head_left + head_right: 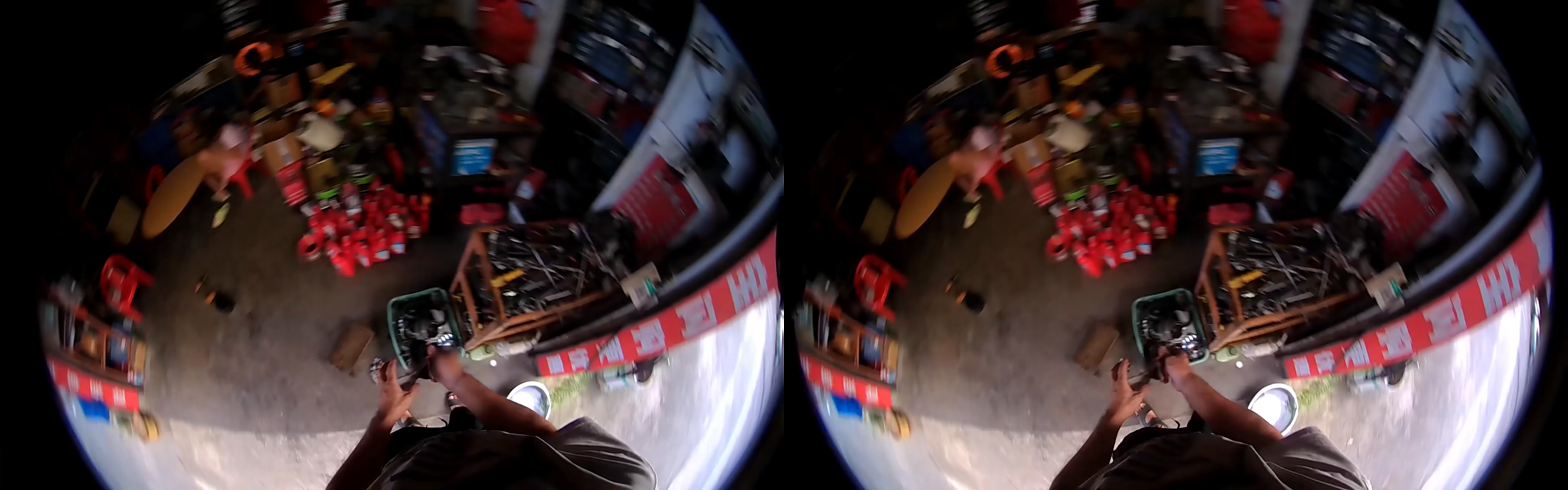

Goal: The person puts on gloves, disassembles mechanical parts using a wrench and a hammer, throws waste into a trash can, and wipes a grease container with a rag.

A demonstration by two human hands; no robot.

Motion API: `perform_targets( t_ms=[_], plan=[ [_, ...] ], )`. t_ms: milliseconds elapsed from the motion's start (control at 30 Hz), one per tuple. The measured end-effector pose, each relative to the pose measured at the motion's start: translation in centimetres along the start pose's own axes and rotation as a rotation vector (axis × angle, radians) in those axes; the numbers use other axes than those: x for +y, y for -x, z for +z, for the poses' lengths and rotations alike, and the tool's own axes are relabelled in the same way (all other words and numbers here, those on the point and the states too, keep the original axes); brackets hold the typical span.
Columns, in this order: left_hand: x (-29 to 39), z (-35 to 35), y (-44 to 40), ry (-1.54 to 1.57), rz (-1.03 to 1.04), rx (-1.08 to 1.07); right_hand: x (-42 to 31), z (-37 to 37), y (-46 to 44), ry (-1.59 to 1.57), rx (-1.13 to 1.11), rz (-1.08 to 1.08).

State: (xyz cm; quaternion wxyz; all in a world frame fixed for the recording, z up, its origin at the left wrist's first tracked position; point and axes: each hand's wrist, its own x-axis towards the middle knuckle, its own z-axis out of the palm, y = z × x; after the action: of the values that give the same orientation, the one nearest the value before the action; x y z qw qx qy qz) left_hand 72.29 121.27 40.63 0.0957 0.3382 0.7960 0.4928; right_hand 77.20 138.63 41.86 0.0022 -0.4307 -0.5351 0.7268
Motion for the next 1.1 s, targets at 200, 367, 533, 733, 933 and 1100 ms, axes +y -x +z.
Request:
perform_targets(
  t_ms=[200,367,533,733,933,1100],
  plan=[
    [-8.2,6.4,0.4,0.087,-0.184,-0.387,-7.4,-9.8,0.9,0.082,0.319,-0.237],
    [-11.7,6.5,2.4,0.116,-0.393,-0.466,-16.9,-23.9,1.4,-0.044,0.575,-0.564],
    [-18.1,6.0,4.4,-0.527,0.14,-0.702,-27.5,-38.5,2.3,0.447,0.94,-0.764],
    [-13.5,7.7,2.5,0.062,-0.786,-0.549,-35.0,-47.9,-0.2,0.89,1.184,-0.83],
    [-11.5,11.8,-1.3,0.393,-0.705,-0.505,-28.7,-63.2,-14.2,0.58,1.198,-0.512],
    [-5.8,13.1,-4.5,0.359,-0.88,-0.298,-25.7,-73.4,-15.4,-0.686,0.969,-0.712]
  ],
)
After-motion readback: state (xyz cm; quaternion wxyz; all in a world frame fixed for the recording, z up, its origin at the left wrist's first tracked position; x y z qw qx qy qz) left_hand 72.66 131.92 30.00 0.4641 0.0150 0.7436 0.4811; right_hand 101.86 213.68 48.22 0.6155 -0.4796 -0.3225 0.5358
